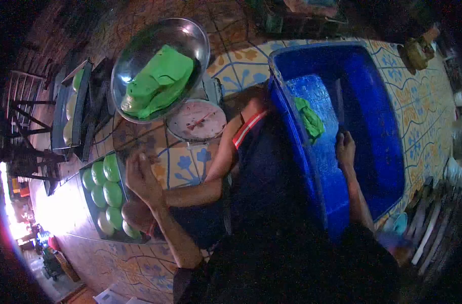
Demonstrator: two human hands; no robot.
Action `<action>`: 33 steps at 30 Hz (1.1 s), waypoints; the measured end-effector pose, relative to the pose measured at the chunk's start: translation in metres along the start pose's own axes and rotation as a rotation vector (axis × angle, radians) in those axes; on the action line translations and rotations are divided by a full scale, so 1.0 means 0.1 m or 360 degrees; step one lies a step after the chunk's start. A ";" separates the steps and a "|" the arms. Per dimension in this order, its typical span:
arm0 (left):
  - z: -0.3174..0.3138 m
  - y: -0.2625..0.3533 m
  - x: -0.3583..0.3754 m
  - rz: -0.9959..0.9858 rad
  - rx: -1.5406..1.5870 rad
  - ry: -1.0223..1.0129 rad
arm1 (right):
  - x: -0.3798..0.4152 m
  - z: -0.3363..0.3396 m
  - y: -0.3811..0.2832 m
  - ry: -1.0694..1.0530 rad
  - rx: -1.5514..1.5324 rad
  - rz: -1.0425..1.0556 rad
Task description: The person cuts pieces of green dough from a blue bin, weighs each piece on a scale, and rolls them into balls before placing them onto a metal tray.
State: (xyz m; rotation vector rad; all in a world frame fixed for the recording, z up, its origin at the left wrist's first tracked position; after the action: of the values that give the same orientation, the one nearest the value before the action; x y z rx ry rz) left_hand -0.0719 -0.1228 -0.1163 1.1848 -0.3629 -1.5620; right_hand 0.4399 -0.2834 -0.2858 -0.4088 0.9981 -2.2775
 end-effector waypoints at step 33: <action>-1.60 2.05 0.31 -0.1523 -0.0015 -0.0797 | 0.10 0.30 -1.58 -0.0278 -0.1065 -0.0239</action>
State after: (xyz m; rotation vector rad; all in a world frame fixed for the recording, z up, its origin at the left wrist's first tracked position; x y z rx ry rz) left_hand 0.1773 -0.1698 -0.0524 0.9821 -0.0876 -2.7030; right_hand 0.3825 -0.2227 -0.1483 -0.9656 1.6675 -1.9310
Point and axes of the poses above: each hand's wrist, its own x-axis away from the middle knuckle, its own z-axis out of the back of the hand, y = z × x, the point moved 4 cm from there along -x, towards the middle knuckle, and after that the axes turned 12 degrees about -z, right-handed, at the moved point
